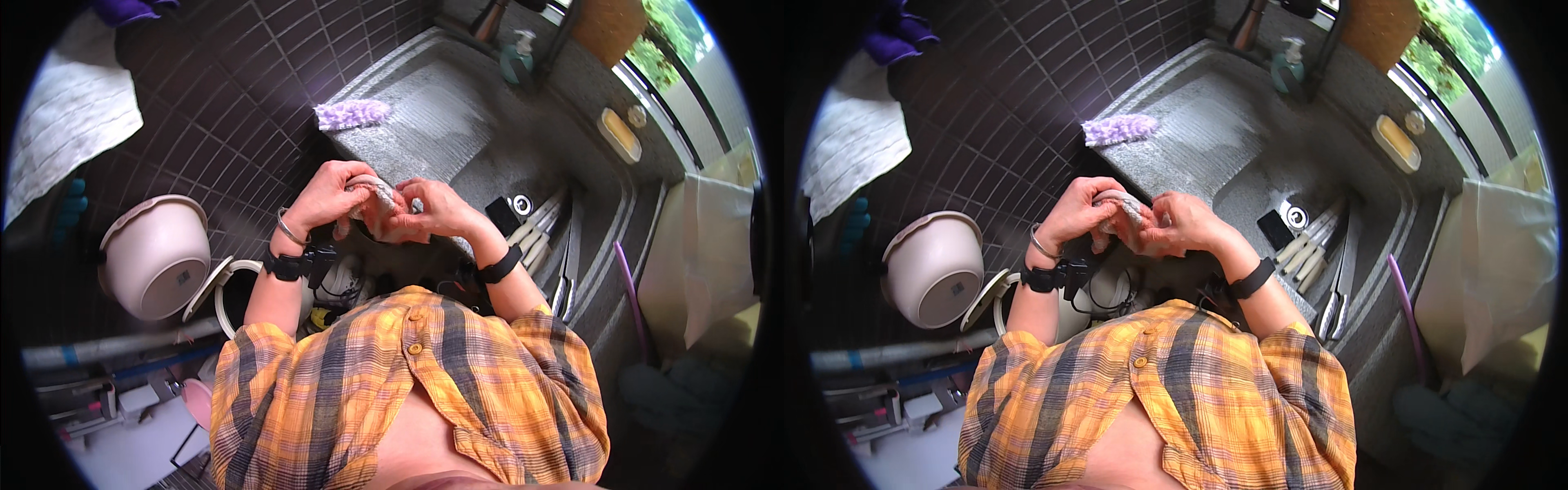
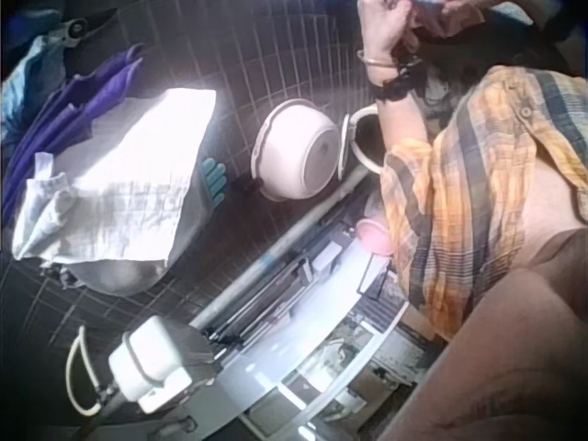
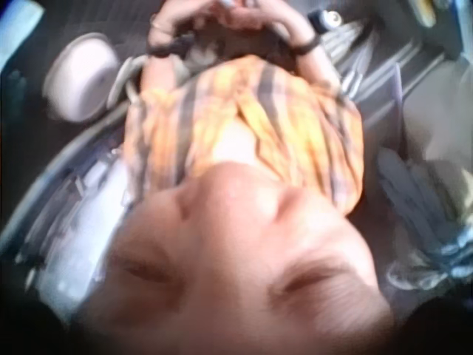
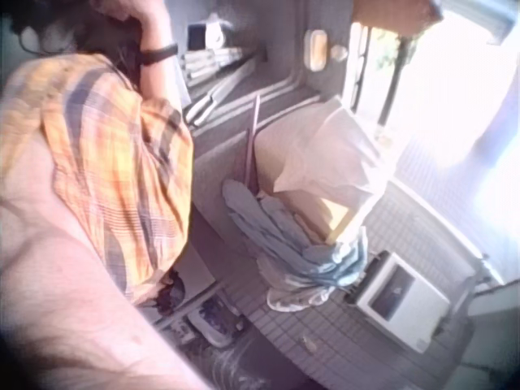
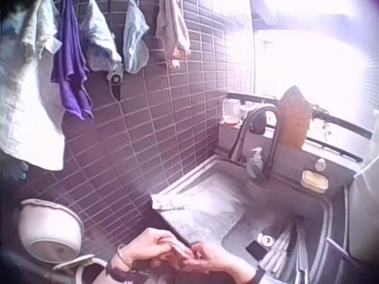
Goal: The person rinses a purple cloth under a tap, wrings it out, and then wipes a wooden shelf in the living area. The person moves around the shelf to clean different sections, handling the cloth with both hands.
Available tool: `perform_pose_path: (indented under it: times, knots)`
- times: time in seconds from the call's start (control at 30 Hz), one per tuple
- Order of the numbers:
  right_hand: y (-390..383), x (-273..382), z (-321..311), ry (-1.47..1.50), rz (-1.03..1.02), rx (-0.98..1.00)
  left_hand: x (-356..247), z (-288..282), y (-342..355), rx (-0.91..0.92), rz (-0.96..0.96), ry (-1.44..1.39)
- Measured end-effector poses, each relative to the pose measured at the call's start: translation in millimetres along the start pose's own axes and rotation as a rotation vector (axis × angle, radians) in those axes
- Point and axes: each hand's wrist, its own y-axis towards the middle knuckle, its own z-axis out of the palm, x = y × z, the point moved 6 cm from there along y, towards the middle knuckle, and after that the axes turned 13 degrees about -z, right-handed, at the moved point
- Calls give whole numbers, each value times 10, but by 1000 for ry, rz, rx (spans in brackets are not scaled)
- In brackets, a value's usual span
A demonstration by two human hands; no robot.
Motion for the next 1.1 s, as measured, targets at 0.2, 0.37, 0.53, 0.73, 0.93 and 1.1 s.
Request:
perform_pose_path:
  times: [0.2, 0.37, 0.53, 0.73, 0.93, 1.1]
  knots:
    - [302, 49, -376, 365, 31, -117, -260, -295, -160, -165, 93, 67]
    - [525, 226, -724, 293, -104, -191, -157, -474, -197, -168, 77, 137]
    - [762, 338, -915, 274, -141, -105, 105, -586, -294, -123, 34, -38]
    - [1097, 499, -933, 12, -226, 7, 86, -931, -528, -285, 194, -139]
    - [1475, 628, -873, -178, -307, -24, 7, -1253, -776, -576, 206, 85]
    - [1708, 663, -787, -279, -324, -26, -39, -1453, -979, -749, 275, 113]
